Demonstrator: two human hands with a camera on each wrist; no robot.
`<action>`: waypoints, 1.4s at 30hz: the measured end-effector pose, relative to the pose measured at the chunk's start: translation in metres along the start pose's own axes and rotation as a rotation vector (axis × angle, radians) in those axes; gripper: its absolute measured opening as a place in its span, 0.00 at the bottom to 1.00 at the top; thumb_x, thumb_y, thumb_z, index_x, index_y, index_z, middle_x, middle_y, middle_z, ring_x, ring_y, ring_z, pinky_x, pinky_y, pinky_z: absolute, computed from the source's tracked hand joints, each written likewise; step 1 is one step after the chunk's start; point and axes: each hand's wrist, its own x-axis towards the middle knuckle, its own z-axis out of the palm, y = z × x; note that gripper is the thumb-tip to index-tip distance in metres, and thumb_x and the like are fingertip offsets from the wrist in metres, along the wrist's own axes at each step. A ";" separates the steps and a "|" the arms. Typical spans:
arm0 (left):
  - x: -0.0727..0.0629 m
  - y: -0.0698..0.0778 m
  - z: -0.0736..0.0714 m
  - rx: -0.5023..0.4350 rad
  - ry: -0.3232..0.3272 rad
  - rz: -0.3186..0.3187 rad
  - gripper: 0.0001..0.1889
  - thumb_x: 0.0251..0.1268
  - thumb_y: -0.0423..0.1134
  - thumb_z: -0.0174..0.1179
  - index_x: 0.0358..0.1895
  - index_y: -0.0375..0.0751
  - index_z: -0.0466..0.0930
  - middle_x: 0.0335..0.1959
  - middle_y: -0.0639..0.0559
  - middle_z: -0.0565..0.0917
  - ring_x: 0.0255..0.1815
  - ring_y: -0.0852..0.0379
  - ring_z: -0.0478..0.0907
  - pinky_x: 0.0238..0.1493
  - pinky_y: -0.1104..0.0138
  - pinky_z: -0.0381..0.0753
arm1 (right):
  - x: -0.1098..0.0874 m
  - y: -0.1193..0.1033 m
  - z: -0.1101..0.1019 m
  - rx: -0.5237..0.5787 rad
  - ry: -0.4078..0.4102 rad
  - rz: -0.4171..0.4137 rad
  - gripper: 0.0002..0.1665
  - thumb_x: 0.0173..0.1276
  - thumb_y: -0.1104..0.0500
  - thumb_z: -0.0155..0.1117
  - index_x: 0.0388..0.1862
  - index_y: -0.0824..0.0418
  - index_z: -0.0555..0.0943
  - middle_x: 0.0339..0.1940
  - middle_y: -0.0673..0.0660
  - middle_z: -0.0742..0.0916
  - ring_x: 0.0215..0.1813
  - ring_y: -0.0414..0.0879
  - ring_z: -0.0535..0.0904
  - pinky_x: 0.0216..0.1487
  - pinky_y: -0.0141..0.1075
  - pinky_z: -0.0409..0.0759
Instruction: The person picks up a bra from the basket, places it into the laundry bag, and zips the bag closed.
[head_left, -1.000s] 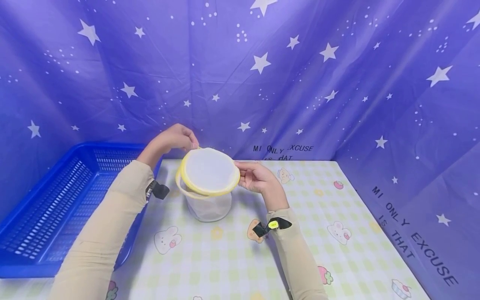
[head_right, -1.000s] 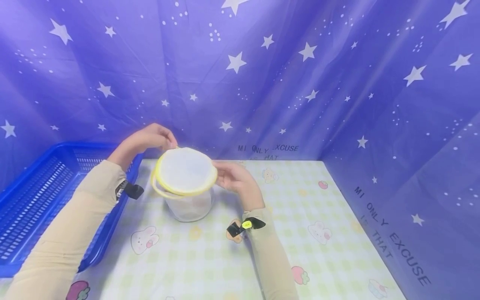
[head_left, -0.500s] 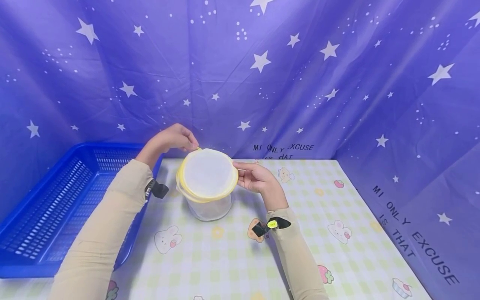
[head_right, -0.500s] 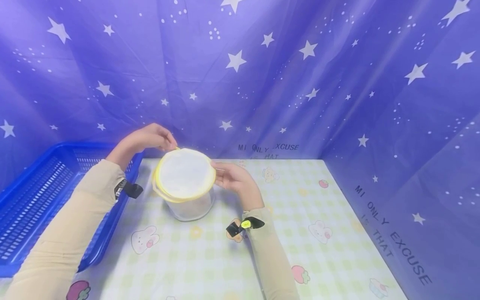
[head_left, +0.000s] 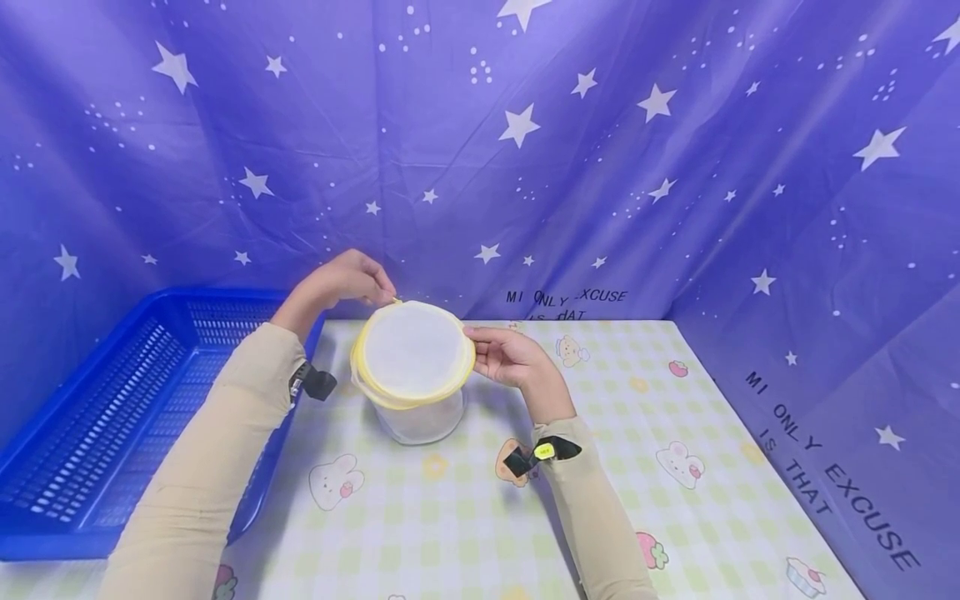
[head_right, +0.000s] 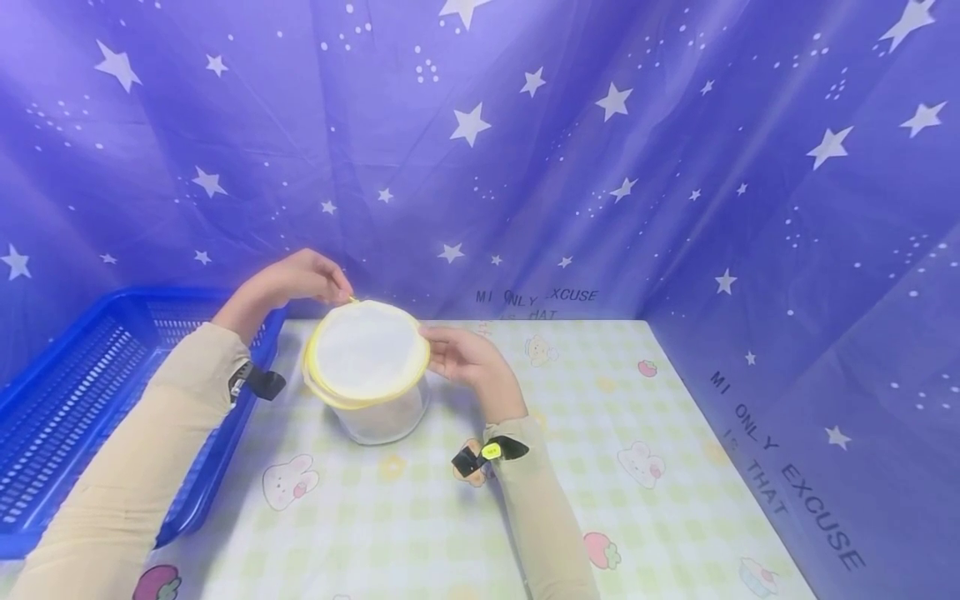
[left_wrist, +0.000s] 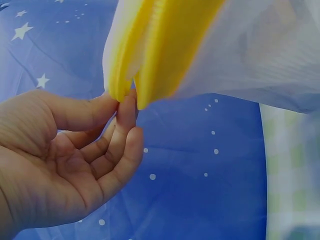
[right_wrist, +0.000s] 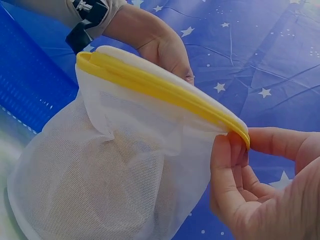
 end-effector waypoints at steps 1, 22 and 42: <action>0.000 0.000 0.000 0.001 0.005 -0.003 0.07 0.64 0.31 0.64 0.41 0.30 0.86 0.32 0.53 0.85 0.37 0.57 0.78 0.52 0.55 0.82 | 0.000 0.000 0.000 -0.003 -0.003 0.000 0.18 0.79 0.68 0.49 0.35 0.63 0.86 0.34 0.56 0.89 0.36 0.44 0.87 0.42 0.33 0.88; 0.002 -0.001 0.004 -0.002 0.026 0.016 0.08 0.53 0.26 0.60 0.23 0.43 0.84 0.27 0.58 0.82 0.41 0.54 0.76 0.50 0.61 0.77 | -0.003 -0.007 -0.006 0.013 -0.049 -0.057 0.23 0.80 0.71 0.43 0.36 0.64 0.87 0.33 0.56 0.90 0.34 0.42 0.86 0.39 0.34 0.87; 0.001 0.000 0.004 -0.013 0.043 0.010 0.07 0.54 0.25 0.61 0.25 0.40 0.83 0.26 0.58 0.82 0.39 0.55 0.75 0.48 0.62 0.78 | -0.003 -0.010 -0.017 0.003 -0.102 -0.051 0.22 0.81 0.68 0.44 0.37 0.64 0.87 0.35 0.57 0.90 0.36 0.45 0.87 0.39 0.35 0.86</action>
